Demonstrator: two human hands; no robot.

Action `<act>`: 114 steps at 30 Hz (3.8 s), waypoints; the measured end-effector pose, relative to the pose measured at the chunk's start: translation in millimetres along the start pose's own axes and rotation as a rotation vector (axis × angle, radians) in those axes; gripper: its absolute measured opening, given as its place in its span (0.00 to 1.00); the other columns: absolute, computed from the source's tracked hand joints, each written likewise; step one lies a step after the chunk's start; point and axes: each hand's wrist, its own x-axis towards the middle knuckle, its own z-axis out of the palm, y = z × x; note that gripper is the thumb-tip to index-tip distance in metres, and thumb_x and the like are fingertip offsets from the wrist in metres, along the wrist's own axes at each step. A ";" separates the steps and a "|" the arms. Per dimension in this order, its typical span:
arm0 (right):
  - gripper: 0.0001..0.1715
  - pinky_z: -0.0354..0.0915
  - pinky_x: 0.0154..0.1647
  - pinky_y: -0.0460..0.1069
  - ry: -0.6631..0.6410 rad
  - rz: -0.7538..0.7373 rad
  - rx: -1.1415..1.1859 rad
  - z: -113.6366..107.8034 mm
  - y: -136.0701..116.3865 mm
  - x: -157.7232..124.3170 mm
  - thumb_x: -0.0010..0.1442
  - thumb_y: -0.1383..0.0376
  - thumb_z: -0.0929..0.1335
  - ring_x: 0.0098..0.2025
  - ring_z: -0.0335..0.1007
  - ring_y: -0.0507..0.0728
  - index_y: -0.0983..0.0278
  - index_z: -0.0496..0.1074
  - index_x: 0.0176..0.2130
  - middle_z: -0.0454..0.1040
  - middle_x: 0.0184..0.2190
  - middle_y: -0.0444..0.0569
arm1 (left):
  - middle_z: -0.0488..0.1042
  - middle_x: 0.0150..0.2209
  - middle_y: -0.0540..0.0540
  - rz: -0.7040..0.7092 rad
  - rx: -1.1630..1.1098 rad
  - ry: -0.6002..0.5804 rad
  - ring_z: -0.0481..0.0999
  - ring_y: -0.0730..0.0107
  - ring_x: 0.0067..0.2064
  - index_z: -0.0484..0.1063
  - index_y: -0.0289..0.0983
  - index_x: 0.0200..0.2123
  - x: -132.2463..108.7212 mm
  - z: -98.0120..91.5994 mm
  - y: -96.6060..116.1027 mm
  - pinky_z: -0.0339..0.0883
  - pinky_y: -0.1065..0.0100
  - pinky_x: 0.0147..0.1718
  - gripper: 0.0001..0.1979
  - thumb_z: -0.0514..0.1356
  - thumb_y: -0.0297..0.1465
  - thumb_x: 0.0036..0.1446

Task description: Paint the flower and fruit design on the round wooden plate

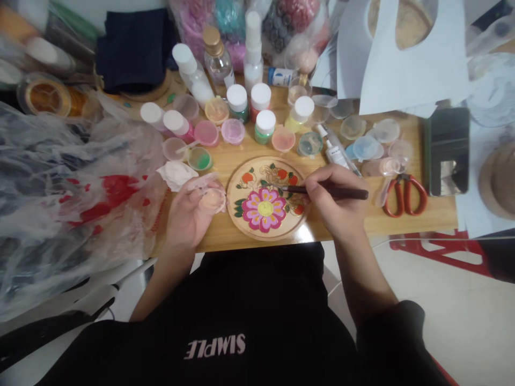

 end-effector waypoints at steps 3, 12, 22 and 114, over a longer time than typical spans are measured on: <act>0.07 0.63 0.19 0.44 -0.011 0.002 -0.003 2.0 -1.6 0.7 0.55 0.71 0.73 0.19 0.69 0.49 0.60 0.78 0.26 0.76 0.20 0.40 | 0.80 0.32 0.50 -0.001 0.004 0.002 0.79 0.74 0.32 0.81 0.38 0.33 -0.1 -0.1 0.4 0.72 0.72 0.32 0.18 0.75 0.46 0.48; 0.05 0.64 0.20 0.46 0.000 0.035 -0.019 5.3 -4.3 0.9 0.53 0.69 0.73 0.19 0.70 0.50 0.60 0.78 0.26 0.77 0.20 0.40 | 0.80 0.32 0.50 -0.003 0.021 0.005 0.78 0.74 0.32 0.81 0.39 0.33 0.0 -0.1 -0.2 0.71 0.71 0.31 0.18 0.74 0.47 0.48; 0.07 0.62 0.19 0.44 -0.008 0.015 -0.019 5.3 -2.4 2.1 0.54 0.70 0.72 0.18 0.69 0.49 0.60 0.77 0.25 0.76 0.19 0.39 | 0.80 0.32 0.50 0.002 0.016 -0.003 0.78 0.74 0.31 0.81 0.38 0.33 0.2 -1.1 -1.2 0.71 0.71 0.31 0.19 0.74 0.47 0.49; 0.12 0.59 0.16 0.48 0.003 0.034 0.023 4.9 2.7 -0.2 0.58 0.58 0.77 0.16 0.65 0.52 0.59 0.78 0.26 0.75 0.18 0.42 | 0.80 0.30 0.50 -0.019 0.024 0.048 0.76 0.73 0.29 0.81 0.38 0.32 -0.4 2.4 1.3 0.70 0.71 0.28 0.20 0.76 0.48 0.44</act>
